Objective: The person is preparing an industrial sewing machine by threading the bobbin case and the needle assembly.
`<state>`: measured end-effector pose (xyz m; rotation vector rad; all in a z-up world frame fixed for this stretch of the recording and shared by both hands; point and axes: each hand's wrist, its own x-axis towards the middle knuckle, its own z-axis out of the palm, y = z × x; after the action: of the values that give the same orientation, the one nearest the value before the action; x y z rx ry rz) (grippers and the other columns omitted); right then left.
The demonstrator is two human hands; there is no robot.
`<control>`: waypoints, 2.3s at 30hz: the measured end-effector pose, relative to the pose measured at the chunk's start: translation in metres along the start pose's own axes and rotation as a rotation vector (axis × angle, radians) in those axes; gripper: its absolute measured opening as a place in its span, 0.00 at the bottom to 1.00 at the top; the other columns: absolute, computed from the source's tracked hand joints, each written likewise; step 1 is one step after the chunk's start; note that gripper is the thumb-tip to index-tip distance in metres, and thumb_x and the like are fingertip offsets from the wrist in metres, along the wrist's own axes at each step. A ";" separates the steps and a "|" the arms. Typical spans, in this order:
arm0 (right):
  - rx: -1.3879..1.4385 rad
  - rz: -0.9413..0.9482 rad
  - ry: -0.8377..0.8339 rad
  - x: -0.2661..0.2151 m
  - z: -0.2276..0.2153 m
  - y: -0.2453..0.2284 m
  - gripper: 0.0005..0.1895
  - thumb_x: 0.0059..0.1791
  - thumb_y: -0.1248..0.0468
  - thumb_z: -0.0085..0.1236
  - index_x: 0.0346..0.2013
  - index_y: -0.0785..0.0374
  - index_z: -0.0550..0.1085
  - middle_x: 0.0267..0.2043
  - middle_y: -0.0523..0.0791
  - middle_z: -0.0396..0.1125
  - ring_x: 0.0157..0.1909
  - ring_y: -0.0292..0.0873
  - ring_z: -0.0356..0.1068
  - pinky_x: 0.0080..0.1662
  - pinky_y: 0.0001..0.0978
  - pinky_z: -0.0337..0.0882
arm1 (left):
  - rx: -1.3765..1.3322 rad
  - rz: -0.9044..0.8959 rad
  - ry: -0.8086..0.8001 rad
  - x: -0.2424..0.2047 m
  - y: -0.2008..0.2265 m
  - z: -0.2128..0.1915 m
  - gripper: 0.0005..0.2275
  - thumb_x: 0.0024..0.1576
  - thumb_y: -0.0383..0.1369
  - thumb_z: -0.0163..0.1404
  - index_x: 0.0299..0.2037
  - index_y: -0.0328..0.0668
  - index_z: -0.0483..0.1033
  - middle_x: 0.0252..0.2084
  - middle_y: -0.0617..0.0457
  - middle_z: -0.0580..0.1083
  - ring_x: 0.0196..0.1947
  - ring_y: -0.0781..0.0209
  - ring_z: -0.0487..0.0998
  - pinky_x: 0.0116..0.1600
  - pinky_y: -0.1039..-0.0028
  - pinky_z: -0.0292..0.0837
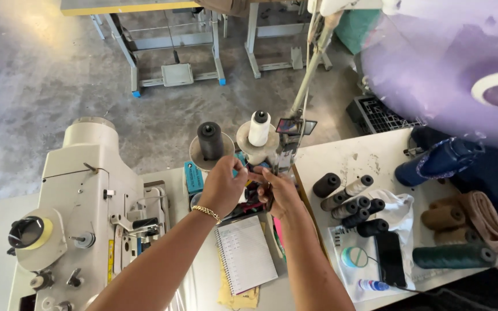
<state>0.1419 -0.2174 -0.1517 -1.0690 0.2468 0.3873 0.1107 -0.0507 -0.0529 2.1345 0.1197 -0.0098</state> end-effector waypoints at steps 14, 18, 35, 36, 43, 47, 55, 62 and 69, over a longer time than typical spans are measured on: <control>0.475 0.150 -0.215 0.035 0.029 -0.008 0.14 0.57 0.54 0.53 0.52 0.59 0.73 0.42 0.44 0.74 0.26 0.31 0.64 0.26 0.19 0.56 | 0.194 0.226 0.242 -0.033 -0.012 -0.003 0.06 0.56 0.29 0.52 0.30 0.41 0.69 0.52 0.50 0.70 0.43 0.41 0.81 0.39 0.59 0.81; 0.500 0.148 -0.190 0.024 0.024 -0.002 0.08 0.58 0.58 0.52 0.47 0.58 0.72 0.28 0.35 0.61 0.25 0.30 0.58 0.27 0.20 0.56 | 0.197 0.208 0.288 -0.038 -0.027 0.004 0.05 0.56 0.30 0.54 0.29 0.43 0.72 0.49 0.53 0.70 0.40 0.44 0.82 0.38 0.64 0.81; 0.350 0.042 -0.157 -0.028 0.003 0.002 0.06 0.57 0.62 0.52 0.44 0.61 0.72 0.29 0.43 0.65 0.23 0.34 0.62 0.26 0.23 0.58 | -0.111 -0.033 0.279 -0.063 -0.043 0.007 0.06 0.60 0.39 0.56 0.38 0.49 0.78 0.37 0.55 0.76 0.31 0.57 0.81 0.35 0.68 0.74; 0.362 0.053 -0.138 -0.029 0.001 0.004 0.05 0.57 0.62 0.52 0.44 0.61 0.71 0.27 0.41 0.61 0.22 0.34 0.60 0.26 0.23 0.57 | -0.161 -0.096 0.261 -0.066 -0.038 0.004 0.08 0.61 0.42 0.54 0.42 0.50 0.80 0.36 0.55 0.78 0.32 0.57 0.81 0.37 0.66 0.75; 0.119 -0.072 -0.035 -0.057 0.007 0.002 0.07 0.58 0.63 0.49 0.46 0.65 0.70 0.26 0.42 0.59 0.22 0.35 0.60 0.27 0.27 0.59 | -0.331 -0.192 0.191 -0.072 -0.029 -0.007 0.11 0.66 0.39 0.46 0.45 0.46 0.81 0.28 0.55 0.79 0.22 0.66 0.74 0.32 0.75 0.71; -0.025 -0.137 0.064 -0.070 0.012 0.009 0.08 0.57 0.65 0.52 0.45 0.68 0.71 0.28 0.46 0.62 0.21 0.37 0.61 0.25 0.25 0.60 | -0.587 -0.115 0.101 -0.074 -0.029 0.004 0.11 0.66 0.32 0.45 0.42 0.35 0.80 0.25 0.47 0.76 0.18 0.65 0.71 0.27 0.78 0.71; 0.065 -0.130 0.104 -0.099 0.023 0.010 0.07 0.54 0.66 0.54 0.42 0.68 0.70 0.42 0.59 0.71 0.19 0.39 0.63 0.21 0.24 0.60 | -0.820 -0.177 -0.112 -0.065 -0.013 0.003 0.13 0.68 0.34 0.42 0.45 0.30 0.77 0.29 0.40 0.77 0.25 0.53 0.82 0.37 0.69 0.81; 0.267 0.048 0.031 -0.093 0.017 0.036 0.10 0.53 0.65 0.57 0.46 0.66 0.68 0.38 0.53 0.65 0.20 0.45 0.67 0.21 0.27 0.60 | -0.946 -0.285 -0.197 -0.051 -0.003 0.007 0.12 0.69 0.35 0.41 0.45 0.33 0.74 0.33 0.42 0.77 0.32 0.52 0.84 0.43 0.66 0.81; 0.323 0.110 -0.006 -0.077 0.006 0.066 0.06 0.54 0.66 0.52 0.44 0.66 0.70 0.30 0.51 0.65 0.20 0.47 0.67 0.21 0.28 0.60 | -0.955 -0.316 -0.214 -0.046 0.006 0.011 0.12 0.69 0.36 0.42 0.44 0.34 0.75 0.34 0.42 0.77 0.34 0.51 0.85 0.43 0.64 0.83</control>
<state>0.0438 -0.1990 -0.1728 -0.7388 0.3511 0.4334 0.0656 -0.0665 -0.0512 1.1371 0.2710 -0.3051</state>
